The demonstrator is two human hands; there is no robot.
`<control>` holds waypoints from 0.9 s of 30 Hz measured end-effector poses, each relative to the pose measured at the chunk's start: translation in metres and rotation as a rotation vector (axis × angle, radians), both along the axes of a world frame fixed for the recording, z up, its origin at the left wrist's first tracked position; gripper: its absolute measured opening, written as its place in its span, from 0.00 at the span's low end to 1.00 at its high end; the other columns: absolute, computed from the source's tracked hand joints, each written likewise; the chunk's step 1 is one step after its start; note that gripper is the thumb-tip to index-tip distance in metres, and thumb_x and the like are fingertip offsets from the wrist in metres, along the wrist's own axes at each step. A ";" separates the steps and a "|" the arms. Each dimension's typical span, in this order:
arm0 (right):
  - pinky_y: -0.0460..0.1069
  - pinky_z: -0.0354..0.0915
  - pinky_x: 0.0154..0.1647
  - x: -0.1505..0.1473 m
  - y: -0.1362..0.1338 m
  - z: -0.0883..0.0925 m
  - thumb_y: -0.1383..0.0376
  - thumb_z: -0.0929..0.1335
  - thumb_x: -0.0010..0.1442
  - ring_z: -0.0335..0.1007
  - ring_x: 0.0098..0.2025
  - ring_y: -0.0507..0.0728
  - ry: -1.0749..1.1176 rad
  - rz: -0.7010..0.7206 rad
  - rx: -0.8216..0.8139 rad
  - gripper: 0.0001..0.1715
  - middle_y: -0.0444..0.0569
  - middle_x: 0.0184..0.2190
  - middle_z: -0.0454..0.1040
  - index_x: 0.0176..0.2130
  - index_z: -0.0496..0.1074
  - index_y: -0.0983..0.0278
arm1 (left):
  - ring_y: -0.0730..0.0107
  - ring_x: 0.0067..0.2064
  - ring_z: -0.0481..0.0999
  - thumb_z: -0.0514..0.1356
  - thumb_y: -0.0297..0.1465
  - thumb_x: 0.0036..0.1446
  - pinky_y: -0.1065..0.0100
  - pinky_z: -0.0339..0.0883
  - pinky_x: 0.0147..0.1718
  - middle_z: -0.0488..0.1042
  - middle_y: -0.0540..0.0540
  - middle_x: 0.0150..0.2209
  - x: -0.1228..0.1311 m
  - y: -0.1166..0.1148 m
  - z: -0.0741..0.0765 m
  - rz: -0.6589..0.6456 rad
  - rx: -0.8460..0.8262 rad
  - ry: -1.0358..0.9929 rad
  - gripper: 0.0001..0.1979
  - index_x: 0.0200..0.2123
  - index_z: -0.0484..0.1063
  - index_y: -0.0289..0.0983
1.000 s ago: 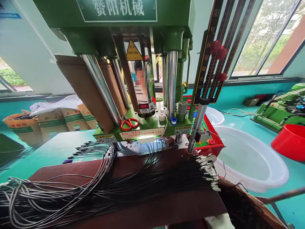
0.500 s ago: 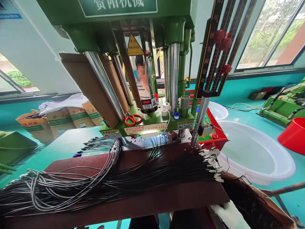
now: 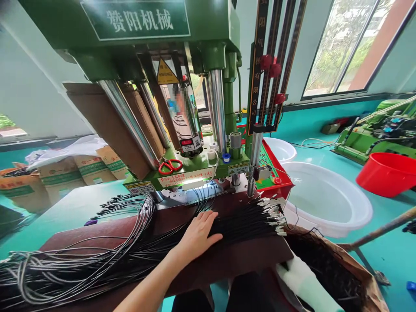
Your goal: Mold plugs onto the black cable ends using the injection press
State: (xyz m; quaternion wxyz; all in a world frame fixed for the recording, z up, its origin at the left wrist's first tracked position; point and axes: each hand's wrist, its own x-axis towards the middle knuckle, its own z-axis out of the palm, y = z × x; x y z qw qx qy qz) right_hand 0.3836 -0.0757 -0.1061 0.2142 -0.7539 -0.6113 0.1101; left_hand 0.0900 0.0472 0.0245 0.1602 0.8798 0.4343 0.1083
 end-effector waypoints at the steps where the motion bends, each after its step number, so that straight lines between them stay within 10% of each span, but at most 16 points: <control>1: 0.53 0.69 0.24 0.000 -0.004 0.003 0.64 0.62 0.47 0.75 0.28 0.66 -0.001 -0.007 -0.017 0.20 0.49 0.24 0.78 0.37 0.76 0.50 | 0.52 0.52 0.64 0.58 0.38 0.51 0.53 0.58 0.49 0.67 0.36 0.50 0.007 0.009 -0.003 0.001 -0.017 0.059 0.24 0.50 0.64 0.34; 13: 0.51 0.63 0.51 -0.032 -0.035 0.078 0.67 0.62 0.46 0.67 0.51 0.62 0.010 0.153 -0.267 0.29 0.50 0.49 0.72 0.49 0.71 0.59 | 0.64 0.40 0.72 0.52 0.33 0.56 0.67 0.61 0.40 0.75 0.45 0.37 0.006 0.043 0.001 -0.201 -0.118 0.030 0.11 0.38 0.72 0.36; 22: 0.48 0.65 0.42 -0.070 -0.026 0.116 0.69 0.61 0.43 0.71 0.41 0.59 0.033 0.435 -0.289 0.29 0.48 0.39 0.76 0.46 0.71 0.58 | 0.66 0.35 0.73 0.49 0.33 0.58 0.67 0.64 0.35 0.74 0.47 0.32 -0.003 0.024 0.016 -0.100 -0.036 -0.026 0.10 0.36 0.67 0.36; 27: 0.47 0.64 0.40 -0.085 -0.010 0.133 0.65 0.63 0.49 0.71 0.39 0.58 0.116 0.684 -0.269 0.25 0.50 0.39 0.75 0.48 0.70 0.60 | 0.66 0.32 0.72 0.50 0.32 0.59 0.67 0.65 0.30 0.71 0.46 0.30 -0.010 0.024 0.023 -0.127 0.333 0.034 0.10 0.33 0.68 0.36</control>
